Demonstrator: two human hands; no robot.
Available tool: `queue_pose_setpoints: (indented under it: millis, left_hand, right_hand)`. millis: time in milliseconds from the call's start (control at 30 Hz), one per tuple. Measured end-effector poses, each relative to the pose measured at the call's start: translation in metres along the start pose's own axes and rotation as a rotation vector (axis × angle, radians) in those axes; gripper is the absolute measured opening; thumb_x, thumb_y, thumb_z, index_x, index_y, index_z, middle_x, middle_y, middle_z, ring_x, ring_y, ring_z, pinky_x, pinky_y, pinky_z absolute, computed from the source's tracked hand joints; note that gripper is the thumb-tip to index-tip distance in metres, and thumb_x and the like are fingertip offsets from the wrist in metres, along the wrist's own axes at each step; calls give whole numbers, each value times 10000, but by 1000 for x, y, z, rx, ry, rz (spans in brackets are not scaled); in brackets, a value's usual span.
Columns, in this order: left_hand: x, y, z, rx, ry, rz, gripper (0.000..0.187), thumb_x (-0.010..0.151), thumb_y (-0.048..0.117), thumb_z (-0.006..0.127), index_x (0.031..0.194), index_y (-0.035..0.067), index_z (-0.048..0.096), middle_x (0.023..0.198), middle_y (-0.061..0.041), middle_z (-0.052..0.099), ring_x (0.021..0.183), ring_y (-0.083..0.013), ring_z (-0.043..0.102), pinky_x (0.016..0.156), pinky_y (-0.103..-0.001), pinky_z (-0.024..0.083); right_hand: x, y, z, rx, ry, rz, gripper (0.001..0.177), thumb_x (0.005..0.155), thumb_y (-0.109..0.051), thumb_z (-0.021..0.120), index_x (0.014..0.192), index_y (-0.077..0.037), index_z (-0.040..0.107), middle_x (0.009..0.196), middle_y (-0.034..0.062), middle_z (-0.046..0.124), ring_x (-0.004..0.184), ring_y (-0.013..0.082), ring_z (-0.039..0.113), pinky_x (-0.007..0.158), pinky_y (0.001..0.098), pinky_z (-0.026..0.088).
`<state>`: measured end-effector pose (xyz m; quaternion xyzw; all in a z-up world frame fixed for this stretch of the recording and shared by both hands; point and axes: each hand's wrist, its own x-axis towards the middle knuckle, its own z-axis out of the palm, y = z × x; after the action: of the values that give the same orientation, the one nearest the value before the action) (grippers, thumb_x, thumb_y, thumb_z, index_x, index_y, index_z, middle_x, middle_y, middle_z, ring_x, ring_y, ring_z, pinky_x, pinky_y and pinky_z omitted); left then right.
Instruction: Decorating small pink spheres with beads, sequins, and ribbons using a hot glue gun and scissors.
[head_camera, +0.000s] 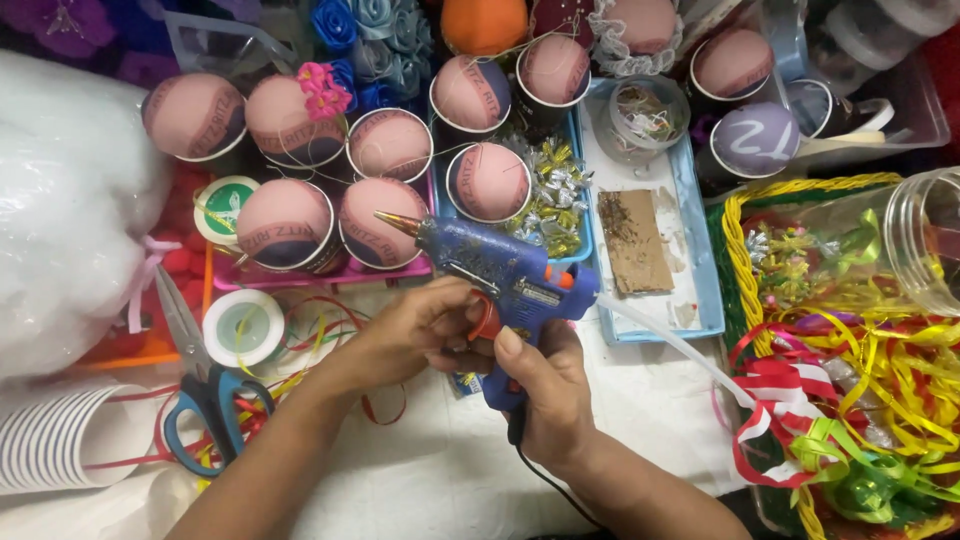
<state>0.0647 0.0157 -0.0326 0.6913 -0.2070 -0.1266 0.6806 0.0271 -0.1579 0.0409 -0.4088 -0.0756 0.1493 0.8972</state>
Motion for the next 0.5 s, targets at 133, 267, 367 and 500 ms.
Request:
queue_pose_setpoints:
  millis: [133,267,367,500]
  left_hand:
    - [33,49,19,-560,-134,-424,245,935,63,426,709,129,359,605,-25,320,441,-84,273,351,-211,208]
    - [53,35,29,-418,-26,-763,417,904,380,490,576,172,336,476,-14,383,397,-110,364,346,-267,196]
    - [63,-21,33,-390,-33,-835,501,950,536,445,604,177,402,481,-35,410,476,-189,477,435,-325,315]
    - [71,-2,33,-334,-43,-916,445,888,298,447,487,114,389,419,-110,410,414,-248,484,327,-338,288]
  right_hand:
    - [-5,0,-9,-35,-13,-20,419,980,-217,656,1202,133,599,1091,269,708,993,460,728,870,555,643]
    - [-7,1,-10,-76,-8,-76,436,990,-269,662,1190,112,588,1076,301,709,933,490,738,824,569,655]
    - [-8,-3,-5,-59,-58,-76,427,1017,-286,616,1192,101,570,1103,322,681,1025,516,719,854,550,640]
    - [-11,3,-11,-27,-57,-118,371,1027,-224,591,1232,84,551,1101,355,664,1011,571,703,850,587,635]
